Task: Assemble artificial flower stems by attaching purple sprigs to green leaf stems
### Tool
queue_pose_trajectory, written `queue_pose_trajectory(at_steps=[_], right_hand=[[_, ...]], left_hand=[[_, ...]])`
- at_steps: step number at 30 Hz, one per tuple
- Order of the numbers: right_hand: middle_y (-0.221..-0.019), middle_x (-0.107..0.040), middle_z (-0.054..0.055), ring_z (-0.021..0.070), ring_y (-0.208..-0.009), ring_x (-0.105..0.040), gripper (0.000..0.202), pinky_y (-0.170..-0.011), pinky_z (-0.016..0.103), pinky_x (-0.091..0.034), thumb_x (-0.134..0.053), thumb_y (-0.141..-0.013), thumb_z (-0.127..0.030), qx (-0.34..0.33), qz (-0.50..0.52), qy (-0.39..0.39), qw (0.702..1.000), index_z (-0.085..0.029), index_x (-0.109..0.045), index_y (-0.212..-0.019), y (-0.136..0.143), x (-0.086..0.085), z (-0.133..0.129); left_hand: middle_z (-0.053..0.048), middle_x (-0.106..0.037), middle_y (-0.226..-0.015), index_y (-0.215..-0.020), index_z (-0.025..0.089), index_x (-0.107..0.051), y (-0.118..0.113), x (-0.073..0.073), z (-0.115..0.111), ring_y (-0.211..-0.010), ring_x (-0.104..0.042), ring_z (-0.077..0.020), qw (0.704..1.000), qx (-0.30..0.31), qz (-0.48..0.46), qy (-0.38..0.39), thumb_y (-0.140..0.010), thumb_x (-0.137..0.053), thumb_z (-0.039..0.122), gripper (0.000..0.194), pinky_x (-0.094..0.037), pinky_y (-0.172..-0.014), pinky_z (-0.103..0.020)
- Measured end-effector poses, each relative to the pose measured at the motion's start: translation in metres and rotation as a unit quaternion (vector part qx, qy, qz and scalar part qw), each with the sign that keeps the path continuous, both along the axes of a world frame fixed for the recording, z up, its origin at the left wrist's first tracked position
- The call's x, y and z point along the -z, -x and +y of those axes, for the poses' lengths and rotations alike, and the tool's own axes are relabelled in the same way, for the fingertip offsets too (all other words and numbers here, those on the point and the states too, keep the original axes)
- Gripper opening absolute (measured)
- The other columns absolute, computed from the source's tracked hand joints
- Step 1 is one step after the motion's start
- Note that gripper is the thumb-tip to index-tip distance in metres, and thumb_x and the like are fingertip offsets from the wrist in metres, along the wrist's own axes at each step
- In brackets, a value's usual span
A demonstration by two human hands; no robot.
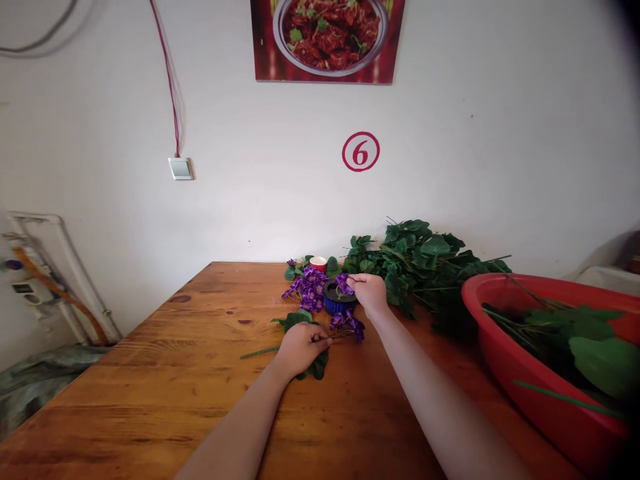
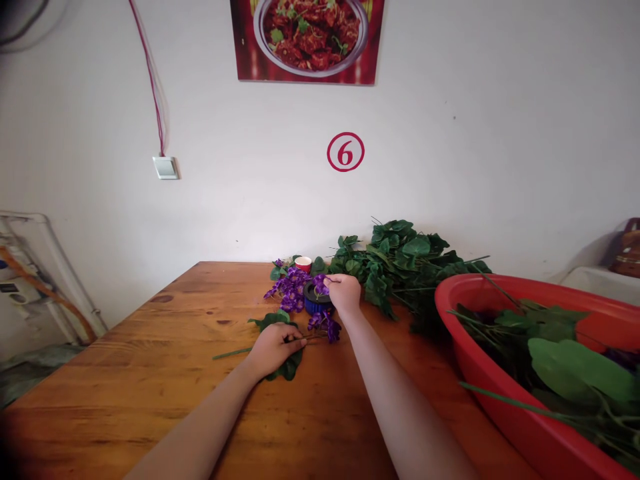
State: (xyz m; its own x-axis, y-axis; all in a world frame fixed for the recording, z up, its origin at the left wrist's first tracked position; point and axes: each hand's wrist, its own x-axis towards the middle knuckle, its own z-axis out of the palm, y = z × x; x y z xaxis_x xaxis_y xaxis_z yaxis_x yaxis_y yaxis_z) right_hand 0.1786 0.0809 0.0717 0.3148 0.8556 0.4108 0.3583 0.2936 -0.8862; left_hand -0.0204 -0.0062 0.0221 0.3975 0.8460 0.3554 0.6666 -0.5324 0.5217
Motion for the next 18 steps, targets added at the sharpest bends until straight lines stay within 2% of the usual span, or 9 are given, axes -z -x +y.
queue_pose_trajectory(at_steps=[8,14,18], right_hand=[[-0.079,-0.074,0.008,0.0270,-0.076,-0.069,0.025,-0.067,0.034,-0.052,-0.066,-0.065,-0.033,0.019,0.008,-0.013,1.000,-0.018,-0.076,-0.083,-0.002,0.007,0.004],[-0.081,-0.074,0.007,0.0273,-0.079,-0.068,0.023,-0.073,0.036,-0.051,-0.064,-0.066,-0.032,0.019,-0.018,-0.029,0.999,-0.021,-0.077,-0.081,0.002,-0.001,-0.005],[-0.077,-0.074,0.006,0.0260,-0.076,-0.068,0.018,-0.073,0.035,-0.050,-0.066,-0.064,-0.029,0.006,-0.024,-0.025,0.999,-0.022,-0.077,-0.076,0.004,-0.006,-0.010]], left_hand=[[0.000,-0.065,-0.068,-0.071,0.018,-0.067,0.001,0.002,0.002,-0.064,-0.056,-0.0134,1.000,-0.024,0.002,0.019,-0.078,-0.059,0.039,0.024,-0.035,-0.058,-0.023],[0.001,-0.064,-0.065,-0.069,0.018,-0.066,0.002,0.007,0.004,-0.062,-0.055,-0.0124,1.000,-0.017,-0.016,0.017,-0.077,-0.061,0.039,0.023,-0.035,-0.059,-0.023],[0.001,-0.062,-0.064,-0.068,0.016,-0.065,0.006,0.004,0.005,-0.060,-0.053,-0.0122,0.996,0.010,-0.045,0.071,-0.076,-0.061,0.040,0.026,-0.035,-0.057,-0.023]])
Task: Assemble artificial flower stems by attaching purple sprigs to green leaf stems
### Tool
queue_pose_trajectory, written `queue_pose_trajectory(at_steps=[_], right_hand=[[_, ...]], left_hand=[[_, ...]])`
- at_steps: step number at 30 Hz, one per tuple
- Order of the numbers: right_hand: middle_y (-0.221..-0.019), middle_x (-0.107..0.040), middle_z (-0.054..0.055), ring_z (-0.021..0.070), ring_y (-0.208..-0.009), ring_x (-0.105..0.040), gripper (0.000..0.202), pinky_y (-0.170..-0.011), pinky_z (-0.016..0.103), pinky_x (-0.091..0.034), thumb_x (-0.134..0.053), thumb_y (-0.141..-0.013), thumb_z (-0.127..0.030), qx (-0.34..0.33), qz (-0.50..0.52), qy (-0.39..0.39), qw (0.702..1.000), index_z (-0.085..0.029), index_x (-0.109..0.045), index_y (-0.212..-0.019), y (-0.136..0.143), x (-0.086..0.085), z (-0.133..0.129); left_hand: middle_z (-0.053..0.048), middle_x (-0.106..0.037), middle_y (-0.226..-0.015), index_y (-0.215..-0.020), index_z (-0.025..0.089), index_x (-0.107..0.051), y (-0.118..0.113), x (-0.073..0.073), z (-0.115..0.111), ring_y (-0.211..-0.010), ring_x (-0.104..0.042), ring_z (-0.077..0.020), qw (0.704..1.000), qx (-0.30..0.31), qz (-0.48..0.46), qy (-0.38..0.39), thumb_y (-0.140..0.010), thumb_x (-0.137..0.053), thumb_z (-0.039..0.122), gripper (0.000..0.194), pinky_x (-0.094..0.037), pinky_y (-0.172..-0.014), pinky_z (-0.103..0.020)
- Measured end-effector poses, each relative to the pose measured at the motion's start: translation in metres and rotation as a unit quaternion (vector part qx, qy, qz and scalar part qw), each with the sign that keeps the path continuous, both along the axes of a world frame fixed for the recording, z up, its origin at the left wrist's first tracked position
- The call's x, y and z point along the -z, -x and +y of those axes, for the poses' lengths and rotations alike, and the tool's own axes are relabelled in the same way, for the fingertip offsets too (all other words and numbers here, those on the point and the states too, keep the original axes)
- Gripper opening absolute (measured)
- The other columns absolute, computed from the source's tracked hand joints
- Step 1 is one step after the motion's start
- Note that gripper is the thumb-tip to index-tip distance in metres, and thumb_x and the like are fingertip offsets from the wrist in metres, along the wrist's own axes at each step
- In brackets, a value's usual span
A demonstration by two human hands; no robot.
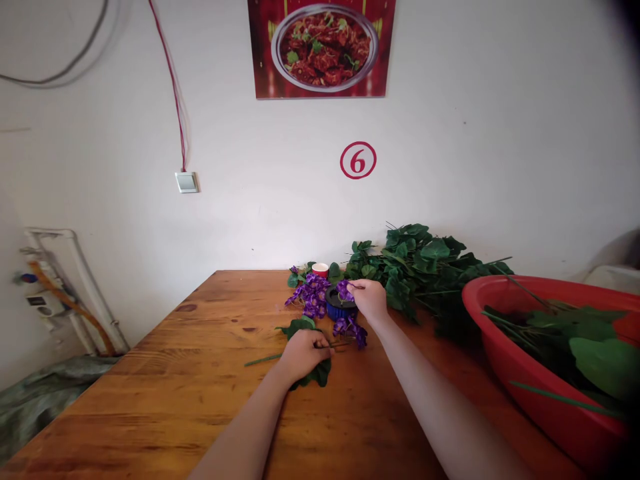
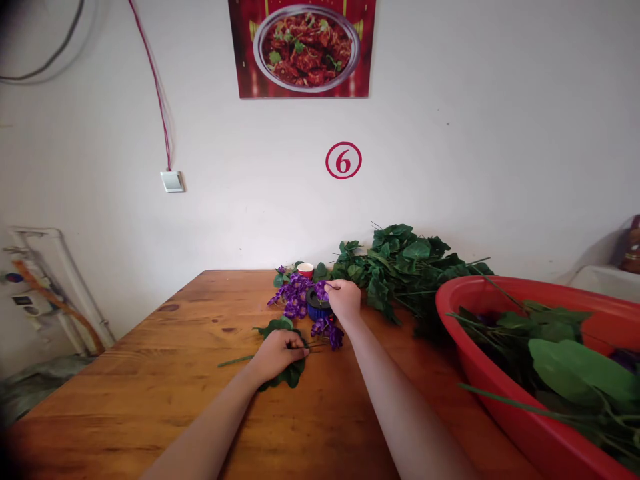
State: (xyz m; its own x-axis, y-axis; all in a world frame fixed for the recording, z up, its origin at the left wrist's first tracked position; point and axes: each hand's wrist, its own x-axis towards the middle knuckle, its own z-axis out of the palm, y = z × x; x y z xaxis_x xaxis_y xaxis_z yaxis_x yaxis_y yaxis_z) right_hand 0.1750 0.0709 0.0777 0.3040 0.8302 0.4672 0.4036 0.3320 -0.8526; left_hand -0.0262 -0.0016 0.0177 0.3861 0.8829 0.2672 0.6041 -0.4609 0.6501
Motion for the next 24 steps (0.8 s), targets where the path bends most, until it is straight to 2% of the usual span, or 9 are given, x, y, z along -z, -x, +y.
queue_pose_trajectory(at_steps=[3,6,9,11,13,16,19,21,24], right_hand=[[-0.074,-0.074,0.006,0.0258,-0.072,-0.068,0.018,-0.067,0.034,-0.050,-0.067,-0.062,-0.029,-0.016,0.009,0.016,1.000,-0.021,-0.077,-0.075,-0.003,-0.005,0.000],[-0.073,-0.074,0.007,0.0260,-0.070,-0.068,0.022,-0.063,0.033,-0.050,-0.069,-0.061,-0.030,-0.042,0.024,0.034,0.998,-0.018,-0.077,-0.078,-0.007,-0.017,-0.004],[-0.079,-0.074,0.008,0.0246,-0.073,-0.068,0.027,-0.063,0.032,-0.051,-0.070,-0.063,-0.031,-0.068,0.047,0.041,0.996,-0.016,-0.076,-0.083,-0.007,-0.030,-0.019],[-0.082,-0.074,0.008,0.0238,-0.075,-0.067,0.029,-0.066,0.032,-0.051,-0.072,-0.061,-0.031,-0.088,0.087,0.044,0.991,-0.015,-0.076,-0.085,-0.007,-0.030,-0.036],[-0.082,-0.073,0.009,0.0226,-0.074,-0.066,0.033,-0.069,0.033,-0.051,-0.077,-0.058,-0.032,-0.111,0.145,0.054,0.982,-0.014,-0.075,-0.086,-0.005,-0.019,-0.054],[-0.078,-0.072,0.007,0.0187,-0.067,-0.063,0.039,-0.066,0.032,-0.049,-0.081,-0.054,-0.036,-0.129,0.231,0.072,0.962,-0.014,-0.074,-0.085,-0.001,0.016,-0.074],[-0.076,-0.070,0.006,0.0172,-0.066,-0.061,0.038,-0.062,0.029,-0.048,-0.082,-0.052,-0.038,-0.137,0.310,0.064,0.939,-0.015,-0.073,-0.080,0.005,0.048,-0.080],[-0.075,-0.069,0.006,0.0171,-0.065,-0.061,0.037,-0.059,0.028,-0.047,-0.081,-0.055,-0.040,-0.136,0.317,0.055,0.937,-0.016,-0.072,-0.081,0.009,0.060,-0.079],[-0.071,-0.067,0.004,0.0152,-0.061,-0.057,0.036,-0.056,0.026,-0.044,-0.077,-0.061,-0.042,-0.115,0.263,0.042,0.957,-0.015,-0.072,-0.083,0.011,0.063,-0.077]], left_hand=[[0.000,-0.062,-0.065,-0.068,0.015,-0.064,0.004,-0.003,0.000,-0.061,-0.052,-0.0123,0.997,0.031,-0.036,0.056,-0.076,-0.061,0.041,0.027,-0.036,-0.056,-0.022],[0.001,-0.060,-0.064,-0.068,0.015,-0.064,0.007,-0.003,0.000,-0.060,-0.051,-0.0118,0.996,0.029,-0.061,0.063,-0.074,-0.062,0.039,0.025,-0.037,-0.056,-0.022],[0.001,-0.058,-0.062,-0.066,0.015,-0.064,0.008,-0.001,-0.001,-0.059,-0.050,-0.0115,0.993,0.016,-0.097,0.064,-0.071,-0.063,0.034,0.020,-0.036,-0.055,-0.023],[0.001,-0.059,-0.061,-0.065,0.014,-0.064,0.009,0.000,-0.001,-0.058,-0.051,-0.0119,0.988,0.015,-0.133,0.078,-0.069,-0.064,0.030,0.016,-0.037,-0.055,-0.023],[0.000,-0.060,-0.061,-0.065,0.014,-0.065,0.011,0.001,0.001,-0.058,-0.052,-0.0122,0.982,0.023,-0.163,0.098,-0.067,-0.064,0.027,0.013,-0.037,-0.056,-0.023],[0.000,-0.060,-0.058,-0.066,0.013,-0.066,0.015,0.000,0.006,-0.056,-0.052,-0.0120,0.974,0.040,-0.184,0.128,-0.066,-0.063,0.025,0.013,-0.039,-0.057,-0.024],[-0.001,-0.062,-0.057,-0.068,0.012,-0.069,0.020,-0.001,0.009,-0.055,-0.054,-0.0125,0.965,0.068,-0.195,0.164,-0.066,-0.065,0.028,0.017,-0.041,-0.059,-0.024],[-0.003,-0.063,-0.058,-0.068,0.012,-0.070,0.022,-0.002,0.011,-0.056,-0.056,-0.0132,0.960,0.082,-0.196,0.182,-0.065,-0.067,0.031,0.019,-0.043,-0.060,-0.025],[-0.004,-0.065,-0.060,-0.069,0.012,-0.070,0.023,-0.001,0.012,-0.058,-0.057,-0.0139,0.957,0.085,-0.198,0.193,-0.065,-0.070,0.033,0.022,-0.044,-0.061,-0.026]])
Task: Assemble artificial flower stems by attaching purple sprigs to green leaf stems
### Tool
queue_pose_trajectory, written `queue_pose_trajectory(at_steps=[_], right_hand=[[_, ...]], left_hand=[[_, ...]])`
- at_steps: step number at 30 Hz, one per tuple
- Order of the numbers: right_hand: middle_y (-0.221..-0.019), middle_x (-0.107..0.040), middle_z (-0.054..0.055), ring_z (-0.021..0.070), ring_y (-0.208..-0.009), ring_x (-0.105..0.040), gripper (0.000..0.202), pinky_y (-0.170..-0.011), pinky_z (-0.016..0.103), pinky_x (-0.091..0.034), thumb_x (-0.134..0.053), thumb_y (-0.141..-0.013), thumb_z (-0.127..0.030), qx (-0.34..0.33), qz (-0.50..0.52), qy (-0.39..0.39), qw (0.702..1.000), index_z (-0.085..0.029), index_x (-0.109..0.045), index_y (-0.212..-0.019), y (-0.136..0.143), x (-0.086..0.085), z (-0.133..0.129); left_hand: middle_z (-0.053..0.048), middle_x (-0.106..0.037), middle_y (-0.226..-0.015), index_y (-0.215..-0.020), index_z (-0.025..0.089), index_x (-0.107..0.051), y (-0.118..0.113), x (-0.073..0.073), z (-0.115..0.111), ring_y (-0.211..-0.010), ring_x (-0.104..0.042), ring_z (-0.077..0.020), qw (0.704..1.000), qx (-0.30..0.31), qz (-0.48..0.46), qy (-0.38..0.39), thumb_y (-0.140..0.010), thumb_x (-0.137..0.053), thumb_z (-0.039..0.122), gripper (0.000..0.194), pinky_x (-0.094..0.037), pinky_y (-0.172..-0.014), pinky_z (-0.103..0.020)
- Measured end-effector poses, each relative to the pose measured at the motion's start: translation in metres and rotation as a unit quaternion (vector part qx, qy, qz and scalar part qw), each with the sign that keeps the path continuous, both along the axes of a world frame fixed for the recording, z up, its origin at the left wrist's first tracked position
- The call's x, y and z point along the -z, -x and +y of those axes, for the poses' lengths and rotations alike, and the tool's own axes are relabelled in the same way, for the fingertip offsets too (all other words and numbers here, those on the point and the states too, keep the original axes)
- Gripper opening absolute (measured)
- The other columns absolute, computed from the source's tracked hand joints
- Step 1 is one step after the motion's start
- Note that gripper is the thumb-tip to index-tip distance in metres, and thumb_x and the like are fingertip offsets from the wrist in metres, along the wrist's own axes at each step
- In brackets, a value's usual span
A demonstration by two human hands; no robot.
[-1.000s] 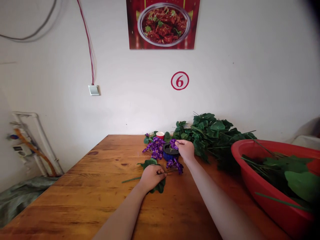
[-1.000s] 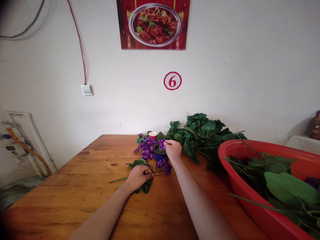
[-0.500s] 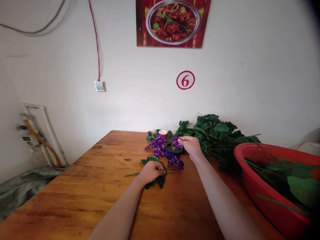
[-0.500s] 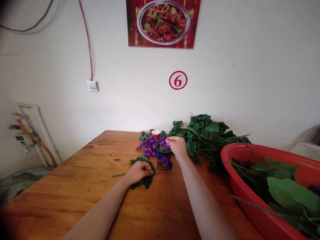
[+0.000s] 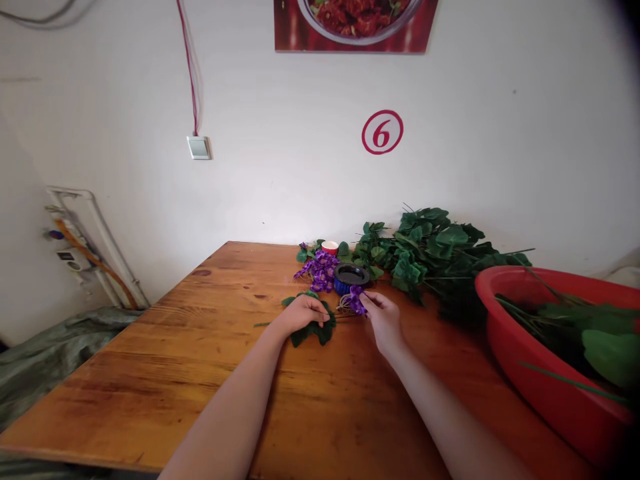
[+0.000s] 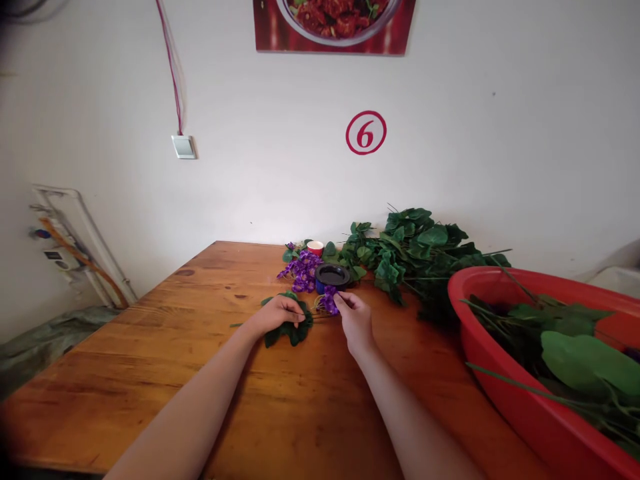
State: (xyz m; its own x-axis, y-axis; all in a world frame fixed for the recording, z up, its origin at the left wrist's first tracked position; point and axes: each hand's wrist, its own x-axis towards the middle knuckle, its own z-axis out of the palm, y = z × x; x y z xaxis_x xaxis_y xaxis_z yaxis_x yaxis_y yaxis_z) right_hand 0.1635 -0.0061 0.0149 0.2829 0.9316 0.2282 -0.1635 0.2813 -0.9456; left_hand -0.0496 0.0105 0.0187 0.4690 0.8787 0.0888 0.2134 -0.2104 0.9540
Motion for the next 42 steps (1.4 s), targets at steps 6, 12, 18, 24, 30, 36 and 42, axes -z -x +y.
queue_pose_trajectory(at_steps=[6,12,18,24,30,36,42], right_hand=[[-0.065,-0.064,0.002,0.0135,-0.058,-0.052,0.032,-0.055,0.025,-0.040,-0.073,-0.066,-0.042,0.009,-0.047,-0.006,0.999,-0.014,-0.071,-0.082,-0.002,0.000,-0.001],[-0.066,-0.062,0.003,0.0143,-0.058,-0.051,0.035,-0.055,0.026,-0.040,-0.069,-0.070,-0.044,0.017,-0.074,-0.007,0.997,-0.013,-0.069,-0.088,-0.004,0.007,0.003],[-0.064,-0.061,0.002,0.0147,-0.058,-0.051,0.035,-0.055,0.027,-0.040,-0.065,-0.074,-0.046,0.014,-0.115,-0.012,0.993,-0.014,-0.068,-0.089,-0.001,0.008,0.001],[-0.063,-0.059,0.002,0.0158,-0.057,-0.054,0.028,-0.056,0.028,-0.042,-0.059,-0.079,-0.044,-0.012,-0.143,0.000,0.990,-0.016,-0.061,-0.085,0.000,0.009,0.002],[-0.092,-0.062,0.005,0.0192,-0.077,-0.060,0.032,-0.071,0.033,-0.047,-0.050,-0.083,-0.032,-0.013,-0.296,-0.057,0.953,-0.021,-0.049,-0.113,-0.013,-0.006,-0.001],[-0.109,-0.052,0.006,0.0210,-0.103,-0.054,0.031,-0.093,0.037,-0.041,-0.041,-0.088,-0.026,-0.048,-0.463,-0.113,0.878,-0.028,-0.064,-0.109,-0.015,-0.017,-0.014],[-0.113,-0.053,0.007,0.0226,-0.093,-0.057,0.034,-0.080,0.033,-0.045,-0.067,-0.076,-0.041,-0.030,-0.552,-0.119,0.825,-0.026,-0.062,-0.106,-0.017,-0.018,-0.018]], left_hand=[[-0.004,-0.065,-0.060,-0.068,0.012,-0.070,-0.003,-0.001,0.000,-0.057,-0.056,-0.0125,1.000,-0.016,-0.008,0.007,-0.065,-0.072,0.033,0.021,-0.043,-0.061,-0.025],[-0.003,-0.063,-0.058,-0.065,0.012,-0.069,-0.006,-0.003,0.000,-0.055,-0.054,-0.0118,1.000,-0.020,-0.015,0.007,-0.065,-0.073,0.031,0.020,-0.042,-0.059,-0.024],[-0.003,-0.063,-0.058,-0.066,0.012,-0.069,-0.007,0.004,0.002,-0.056,-0.054,-0.0119,0.999,-0.031,0.001,-0.008,-0.067,-0.071,0.029,0.017,-0.042,-0.059,-0.024],[-0.002,-0.062,-0.058,-0.067,0.013,-0.069,-0.008,0.005,0.002,-0.055,-0.054,-0.0116,0.999,-0.036,-0.010,-0.005,-0.068,-0.069,0.029,0.016,-0.041,-0.057,-0.024],[-0.002,-0.061,-0.058,-0.065,0.013,-0.067,-0.009,0.005,0.004,-0.056,-0.054,-0.0114,0.999,-0.029,-0.029,-0.015,-0.066,-0.068,0.026,0.013,-0.041,-0.059,-0.024],[-0.001,-0.060,-0.058,-0.064,0.014,-0.067,-0.010,0.004,0.004,-0.056,-0.052,-0.0112,0.999,-0.024,-0.020,-0.010,-0.065,-0.066,0.024,0.011,-0.040,-0.058,-0.024],[-0.001,-0.062,-0.063,-0.067,0.014,-0.069,-0.009,0.003,0.004,-0.060,-0.053,-0.0117,1.000,-0.015,-0.002,-0.014,-0.065,-0.065,0.023,0.010,-0.041,-0.061,-0.024]])
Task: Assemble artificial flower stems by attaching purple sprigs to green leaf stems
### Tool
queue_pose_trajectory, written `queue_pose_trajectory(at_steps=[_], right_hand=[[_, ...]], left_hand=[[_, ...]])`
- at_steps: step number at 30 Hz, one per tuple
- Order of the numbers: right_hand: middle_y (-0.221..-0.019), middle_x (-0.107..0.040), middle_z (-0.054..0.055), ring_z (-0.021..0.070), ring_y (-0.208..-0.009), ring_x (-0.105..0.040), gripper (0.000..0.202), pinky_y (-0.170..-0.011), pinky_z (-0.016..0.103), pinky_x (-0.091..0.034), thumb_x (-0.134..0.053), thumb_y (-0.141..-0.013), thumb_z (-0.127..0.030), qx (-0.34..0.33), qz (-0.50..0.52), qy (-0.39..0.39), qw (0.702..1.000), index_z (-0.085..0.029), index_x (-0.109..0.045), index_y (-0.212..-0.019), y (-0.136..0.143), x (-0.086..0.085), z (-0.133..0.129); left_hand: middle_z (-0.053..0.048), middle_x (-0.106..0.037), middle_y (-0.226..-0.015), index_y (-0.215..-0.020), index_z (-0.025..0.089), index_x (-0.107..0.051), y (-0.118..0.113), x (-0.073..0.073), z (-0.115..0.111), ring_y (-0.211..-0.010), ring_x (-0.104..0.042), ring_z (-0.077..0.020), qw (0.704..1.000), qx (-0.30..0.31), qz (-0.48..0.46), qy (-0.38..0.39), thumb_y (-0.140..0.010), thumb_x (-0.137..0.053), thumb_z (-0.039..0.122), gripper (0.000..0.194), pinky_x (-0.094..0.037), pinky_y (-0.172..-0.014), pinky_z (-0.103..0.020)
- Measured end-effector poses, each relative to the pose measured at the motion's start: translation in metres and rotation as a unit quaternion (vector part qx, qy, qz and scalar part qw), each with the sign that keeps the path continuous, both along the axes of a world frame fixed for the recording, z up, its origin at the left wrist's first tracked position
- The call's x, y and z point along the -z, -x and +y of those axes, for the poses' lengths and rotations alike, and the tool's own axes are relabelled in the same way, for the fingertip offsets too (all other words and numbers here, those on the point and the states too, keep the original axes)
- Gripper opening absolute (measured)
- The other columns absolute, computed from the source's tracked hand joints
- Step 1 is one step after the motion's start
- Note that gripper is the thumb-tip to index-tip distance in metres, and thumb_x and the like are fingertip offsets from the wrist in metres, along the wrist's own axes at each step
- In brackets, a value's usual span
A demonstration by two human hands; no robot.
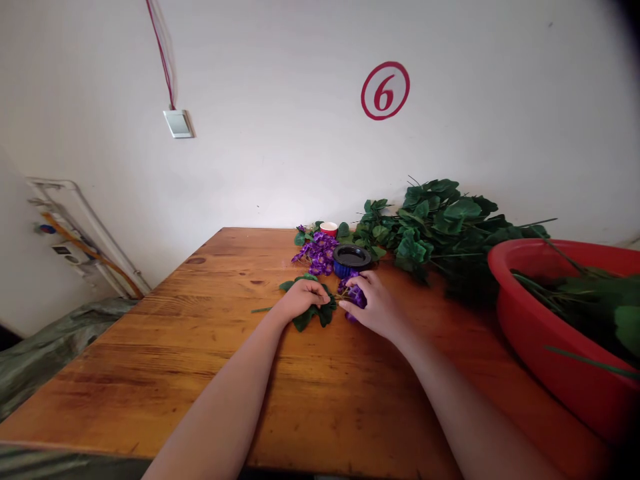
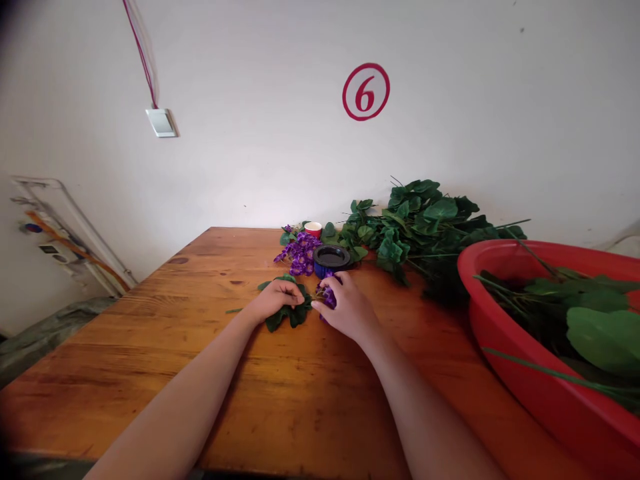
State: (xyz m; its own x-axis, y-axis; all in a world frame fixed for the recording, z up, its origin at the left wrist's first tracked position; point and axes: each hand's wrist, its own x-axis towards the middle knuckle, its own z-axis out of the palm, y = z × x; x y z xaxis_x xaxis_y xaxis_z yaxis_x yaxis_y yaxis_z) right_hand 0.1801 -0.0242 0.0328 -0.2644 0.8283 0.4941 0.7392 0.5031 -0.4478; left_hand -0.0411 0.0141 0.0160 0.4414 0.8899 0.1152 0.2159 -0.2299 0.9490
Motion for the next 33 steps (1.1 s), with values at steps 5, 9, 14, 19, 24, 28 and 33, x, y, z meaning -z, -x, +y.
queue_pose_trajectory(at_steps=[5,9,14,19,24,28,33], right_hand=[[-0.098,-0.064,0.003,0.0175,-0.085,-0.060,0.016,-0.076,0.029,-0.044,-0.054,-0.087,-0.026,-0.053,-0.034,-0.007,0.998,-0.026,-0.069,-0.093,0.001,0.009,0.011],[-0.094,-0.066,0.003,0.0178,-0.089,-0.060,0.018,-0.078,0.029,-0.044,-0.053,-0.088,-0.027,-0.062,-0.025,0.006,0.998,-0.027,-0.071,-0.091,0.002,0.013,0.015],[-0.100,-0.065,0.003,0.0210,-0.095,-0.058,0.021,-0.082,0.032,-0.045,-0.069,-0.077,-0.035,-0.064,-0.028,0.023,0.997,-0.026,-0.070,-0.096,0.000,0.015,0.014],[-0.091,-0.069,0.004,0.0204,-0.090,-0.058,0.013,-0.083,0.032,-0.045,-0.062,-0.082,-0.021,-0.079,-0.039,-0.004,0.996,-0.024,-0.073,-0.089,0.002,0.025,0.024],[-0.082,-0.071,0.004,0.0209,-0.083,-0.058,0.016,-0.077,0.033,-0.045,-0.060,-0.082,-0.017,-0.087,-0.052,-0.007,0.995,-0.024,-0.075,-0.081,0.007,0.034,0.030],[-0.080,-0.072,0.004,0.0205,-0.080,-0.058,0.016,-0.076,0.032,-0.045,-0.061,-0.080,-0.015,-0.076,-0.025,-0.008,0.997,-0.023,-0.075,-0.079,0.010,0.038,0.030],[-0.076,-0.070,0.003,0.0194,-0.078,-0.056,0.017,-0.075,0.030,-0.043,-0.061,-0.080,-0.014,-0.060,-0.045,-0.014,0.997,-0.023,-0.073,-0.073,0.012,0.039,0.029]], left_hand=[[-0.001,-0.064,-0.065,-0.067,0.014,-0.068,-0.002,0.000,-0.001,-0.062,-0.054,-0.0126,1.000,0.003,0.019,-0.003,-0.064,-0.066,0.021,0.008,-0.042,-0.064,-0.025],[0.000,-0.063,-0.065,-0.065,0.014,-0.066,-0.004,-0.001,-0.002,-0.063,-0.055,-0.0126,1.000,0.005,0.027,-0.013,-0.064,-0.066,0.023,0.009,-0.043,-0.067,-0.025],[0.000,-0.064,-0.065,-0.065,0.015,-0.066,-0.004,-0.002,-0.002,-0.064,-0.056,-0.0132,0.999,0.005,0.042,-0.025,-0.065,-0.065,0.023,0.009,-0.044,-0.068,-0.025],[-0.001,-0.065,-0.067,-0.065,0.016,-0.067,-0.005,0.000,-0.004,-0.067,-0.058,-0.0140,0.996,-0.008,0.076,-0.047,-0.066,-0.064,0.022,0.007,-0.044,-0.068,-0.025],[0.000,-0.065,-0.067,-0.064,0.017,-0.066,-0.005,0.002,-0.006,-0.067,-0.057,-0.0140,0.991,-0.019,0.106,-0.077,-0.066,-0.062,0.019,0.005,-0.043,-0.067,-0.024],[0.000,-0.062,-0.064,-0.063,0.017,-0.065,-0.007,0.001,-0.007,-0.064,-0.055,-0.0141,0.988,-0.027,0.121,-0.089,-0.067,-0.060,0.021,0.007,-0.041,-0.062,-0.025],[0.001,-0.056,-0.060,-0.062,0.016,-0.065,-0.008,0.002,-0.006,-0.060,-0.049,-0.0127,0.985,-0.031,0.137,-0.104,-0.066,-0.060,0.022,0.008,-0.037,-0.057,-0.024]])
